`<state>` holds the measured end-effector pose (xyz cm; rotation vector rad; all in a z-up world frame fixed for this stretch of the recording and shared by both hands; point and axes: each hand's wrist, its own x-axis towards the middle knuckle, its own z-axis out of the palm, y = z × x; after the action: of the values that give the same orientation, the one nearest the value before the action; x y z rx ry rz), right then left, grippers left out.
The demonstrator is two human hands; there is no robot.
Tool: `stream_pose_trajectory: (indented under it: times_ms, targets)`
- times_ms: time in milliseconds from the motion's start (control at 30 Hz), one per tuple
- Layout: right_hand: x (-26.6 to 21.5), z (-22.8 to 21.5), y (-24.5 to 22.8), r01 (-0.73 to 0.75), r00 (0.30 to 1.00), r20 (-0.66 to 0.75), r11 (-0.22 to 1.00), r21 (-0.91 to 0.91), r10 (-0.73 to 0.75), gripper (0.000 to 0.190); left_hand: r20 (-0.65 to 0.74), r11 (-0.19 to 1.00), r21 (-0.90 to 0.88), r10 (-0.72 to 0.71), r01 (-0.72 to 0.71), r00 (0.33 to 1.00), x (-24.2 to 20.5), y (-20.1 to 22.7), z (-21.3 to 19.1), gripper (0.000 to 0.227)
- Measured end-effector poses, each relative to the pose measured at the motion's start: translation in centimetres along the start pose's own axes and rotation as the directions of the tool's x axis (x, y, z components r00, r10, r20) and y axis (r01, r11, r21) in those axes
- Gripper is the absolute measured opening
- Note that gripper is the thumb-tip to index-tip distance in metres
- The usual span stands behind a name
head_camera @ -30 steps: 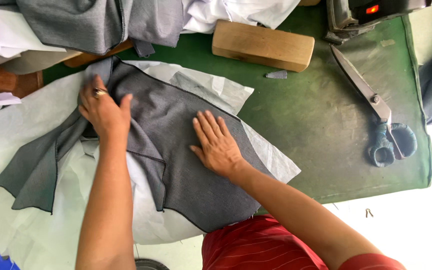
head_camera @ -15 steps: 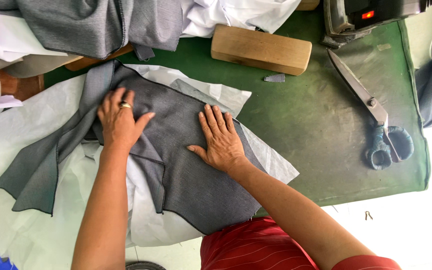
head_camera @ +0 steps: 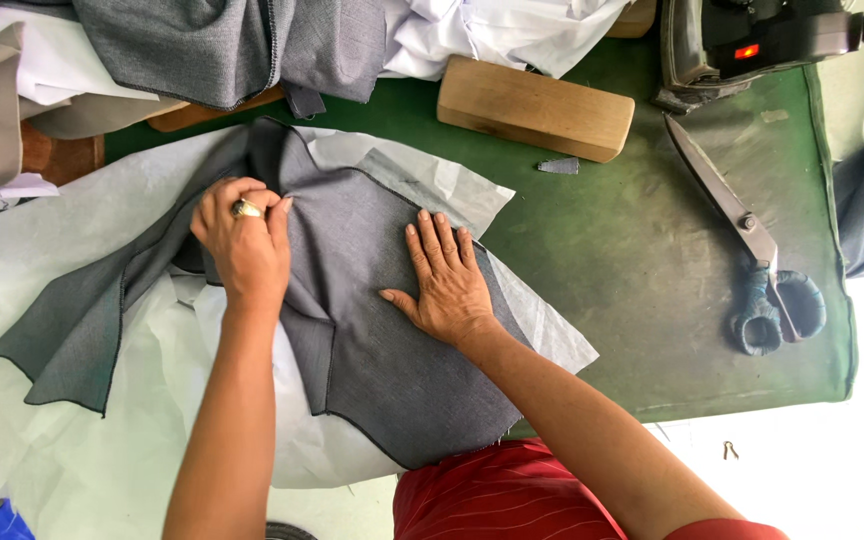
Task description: The person cuts a narrow strip of gray fabric into smaller pieces using shears on a green worktable. They then place a larger gray fabric piece onto a white paper pattern and cut along the pattern's edge with the shears.
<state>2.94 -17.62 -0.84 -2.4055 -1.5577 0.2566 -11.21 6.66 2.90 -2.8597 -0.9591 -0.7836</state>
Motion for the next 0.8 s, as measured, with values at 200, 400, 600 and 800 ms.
stream_pose_trajectory:
  times_ms: [200, 400, 600, 800]
  targets:
    - [0.0, 0.2, 0.0, 0.002, 1.000, 0.012, 1.000, 0.004, -0.002, 0.100, -0.122, 0.995, -0.096, 0.023, -0.035, 0.992, -1.2, 8.3, -2.8, 0.015]
    - [0.0, 1.4, 1.5, 0.055, 0.997, -0.066, 0.996, 0.066, -0.051, 0.090, 0.001, 0.919, -0.393, -0.018, 0.017, 1.000, -9.1, 15.7, 1.1, 0.031]
    - [-5.3, -1.9, 9.7, 0.088, 0.924, -0.380, 0.951, 0.298, 0.034, 0.070, 0.224, 0.936, -0.350, 0.039, 0.043, 0.974, -10.2, 17.8, -0.2, 0.056]
    - [-14.0, -4.9, 16.4, -0.296, 0.911, -0.184, 0.896, 0.330, 0.368, 0.031, 0.400, 0.977, -0.209, 0.134, -0.052, 0.907, -10.8, 17.8, 0.6, 0.081]
